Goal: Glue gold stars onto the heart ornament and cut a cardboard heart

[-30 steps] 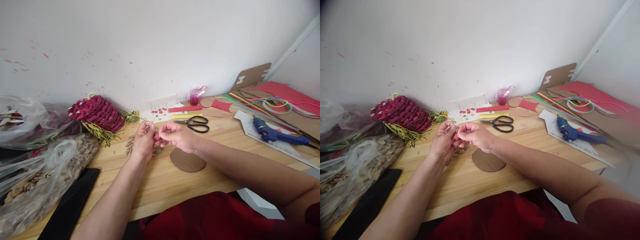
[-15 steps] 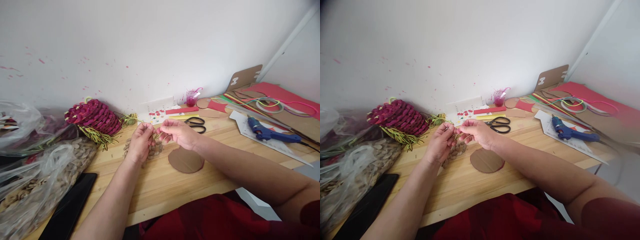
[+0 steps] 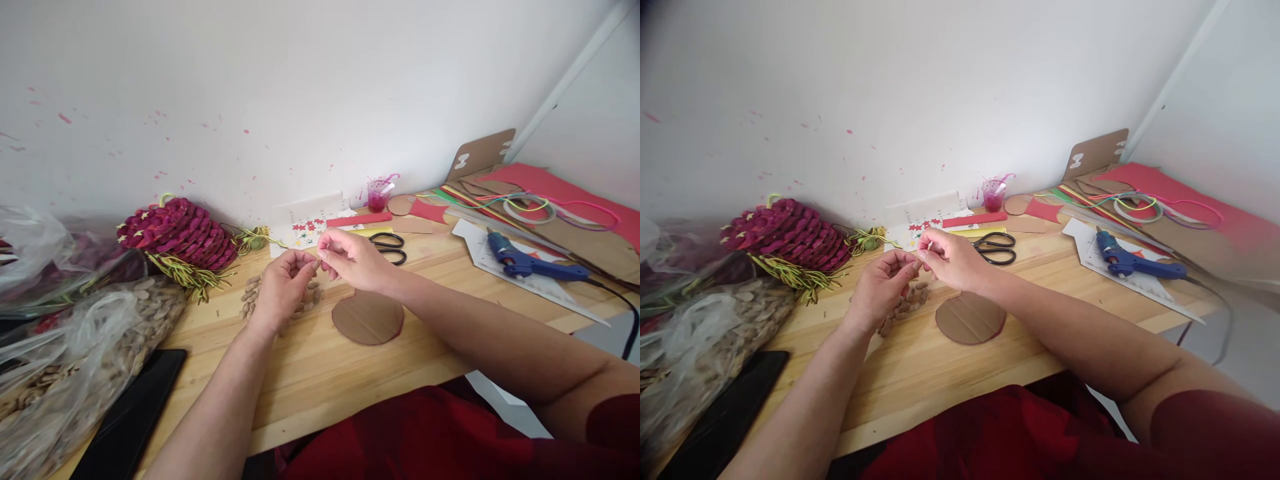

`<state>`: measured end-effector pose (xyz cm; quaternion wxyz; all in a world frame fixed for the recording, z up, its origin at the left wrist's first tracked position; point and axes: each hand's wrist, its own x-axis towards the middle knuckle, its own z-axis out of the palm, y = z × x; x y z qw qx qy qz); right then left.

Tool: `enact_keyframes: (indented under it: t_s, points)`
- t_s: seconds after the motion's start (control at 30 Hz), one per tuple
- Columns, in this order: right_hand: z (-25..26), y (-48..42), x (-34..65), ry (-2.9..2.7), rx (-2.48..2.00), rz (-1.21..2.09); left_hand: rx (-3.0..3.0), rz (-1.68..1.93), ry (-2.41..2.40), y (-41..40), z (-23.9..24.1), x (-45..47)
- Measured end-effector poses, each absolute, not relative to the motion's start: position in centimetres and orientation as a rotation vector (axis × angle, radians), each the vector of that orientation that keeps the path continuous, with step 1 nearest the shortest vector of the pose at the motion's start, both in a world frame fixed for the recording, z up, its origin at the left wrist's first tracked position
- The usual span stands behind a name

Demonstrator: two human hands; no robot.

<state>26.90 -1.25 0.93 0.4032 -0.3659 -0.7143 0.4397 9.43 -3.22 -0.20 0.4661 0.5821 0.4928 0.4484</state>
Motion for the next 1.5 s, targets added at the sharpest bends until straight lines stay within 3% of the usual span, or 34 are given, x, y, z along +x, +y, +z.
enact_keyframes:
  t_s: [0.37, 0.67, 0.83, 1.07, 1.5]
  points:
    - [1.11, -1.16, 26.75, -1.761, -0.978, 1.071, 1.6, 1.05, 1.326, -3.27, -0.16, 9.0]
    - [1.15, -1.05, 26.24, -1.367, -1.032, 1.702, 1.813, 1.387, 1.335, -3.44, -0.01, 9.33]
    - [1.19, -1.16, 26.42, -1.26, -1.0, 1.823, 1.803, 1.385, 1.308, -3.38, -0.12, 9.39]
    - [1.25, -1.1, 26.4, -1.252, -1.001, 1.806, 1.777, 1.336, 1.342, -3.37, -0.14, 9.26]
    - [1.38, -0.85, 26.77, -1.492, -1.025, 1.482, 1.633, 1.187, 1.473, -3.64, 0.52, 9.67]
